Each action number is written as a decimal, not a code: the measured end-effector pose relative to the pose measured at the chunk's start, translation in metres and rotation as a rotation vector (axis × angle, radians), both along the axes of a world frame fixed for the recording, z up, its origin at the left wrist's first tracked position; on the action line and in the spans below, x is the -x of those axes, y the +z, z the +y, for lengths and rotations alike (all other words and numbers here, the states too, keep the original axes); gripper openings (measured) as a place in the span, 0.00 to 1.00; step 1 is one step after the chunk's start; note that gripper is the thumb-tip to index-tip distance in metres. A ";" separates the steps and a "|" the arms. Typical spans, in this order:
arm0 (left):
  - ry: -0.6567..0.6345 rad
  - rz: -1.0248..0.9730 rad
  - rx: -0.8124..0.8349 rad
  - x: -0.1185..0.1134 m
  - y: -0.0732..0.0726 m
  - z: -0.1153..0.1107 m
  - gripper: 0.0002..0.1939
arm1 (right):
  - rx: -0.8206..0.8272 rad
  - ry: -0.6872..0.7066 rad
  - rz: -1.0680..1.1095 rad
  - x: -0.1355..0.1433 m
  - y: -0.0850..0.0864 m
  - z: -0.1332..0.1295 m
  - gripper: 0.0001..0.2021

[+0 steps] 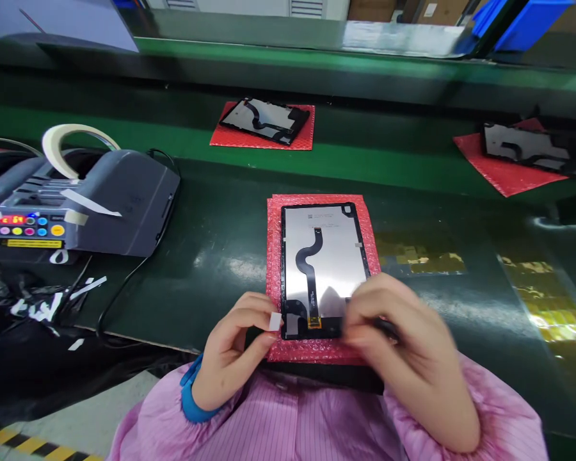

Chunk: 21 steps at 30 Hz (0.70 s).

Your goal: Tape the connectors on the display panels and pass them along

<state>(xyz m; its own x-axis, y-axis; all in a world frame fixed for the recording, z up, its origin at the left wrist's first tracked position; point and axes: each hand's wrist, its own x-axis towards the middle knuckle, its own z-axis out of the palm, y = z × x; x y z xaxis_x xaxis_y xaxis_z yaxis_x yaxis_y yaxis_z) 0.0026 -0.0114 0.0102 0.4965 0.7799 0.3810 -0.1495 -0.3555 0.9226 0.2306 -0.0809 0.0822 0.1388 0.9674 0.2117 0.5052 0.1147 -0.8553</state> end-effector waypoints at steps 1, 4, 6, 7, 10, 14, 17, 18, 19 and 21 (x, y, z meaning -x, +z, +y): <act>-0.018 0.050 -0.041 -0.001 0.003 0.000 0.02 | 0.086 0.076 -0.046 0.001 0.001 0.005 0.06; -0.036 0.145 -0.075 -0.006 0.006 -0.003 0.04 | 0.201 0.237 -0.022 0.006 -0.007 0.020 0.09; -0.022 0.185 -0.023 -0.009 0.005 -0.006 0.03 | 0.189 0.297 0.021 0.008 -0.016 0.029 0.04; -0.016 0.197 0.024 -0.010 0.003 -0.007 0.03 | 0.170 0.290 0.043 0.007 -0.019 0.032 0.03; -0.019 0.205 0.125 -0.011 -0.001 -0.007 0.13 | 0.174 0.146 0.107 0.001 -0.019 0.041 0.09; 0.021 0.302 -0.125 -0.012 -0.003 -0.002 0.21 | 0.284 -0.082 0.127 -0.013 -0.001 0.051 0.14; -0.002 0.480 -0.442 -0.017 -0.007 0.002 0.19 | 0.322 -0.128 0.083 -0.022 0.006 0.061 0.14; -0.009 0.530 -0.501 -0.020 -0.009 0.002 0.18 | 0.344 -0.106 0.070 -0.024 0.006 0.066 0.15; -0.010 0.565 -0.530 -0.022 -0.011 0.003 0.18 | 0.376 -0.067 0.061 -0.025 0.004 0.071 0.15; 0.004 0.591 -0.539 -0.026 -0.014 0.003 0.18 | 0.458 0.036 0.068 -0.026 -0.005 0.082 0.17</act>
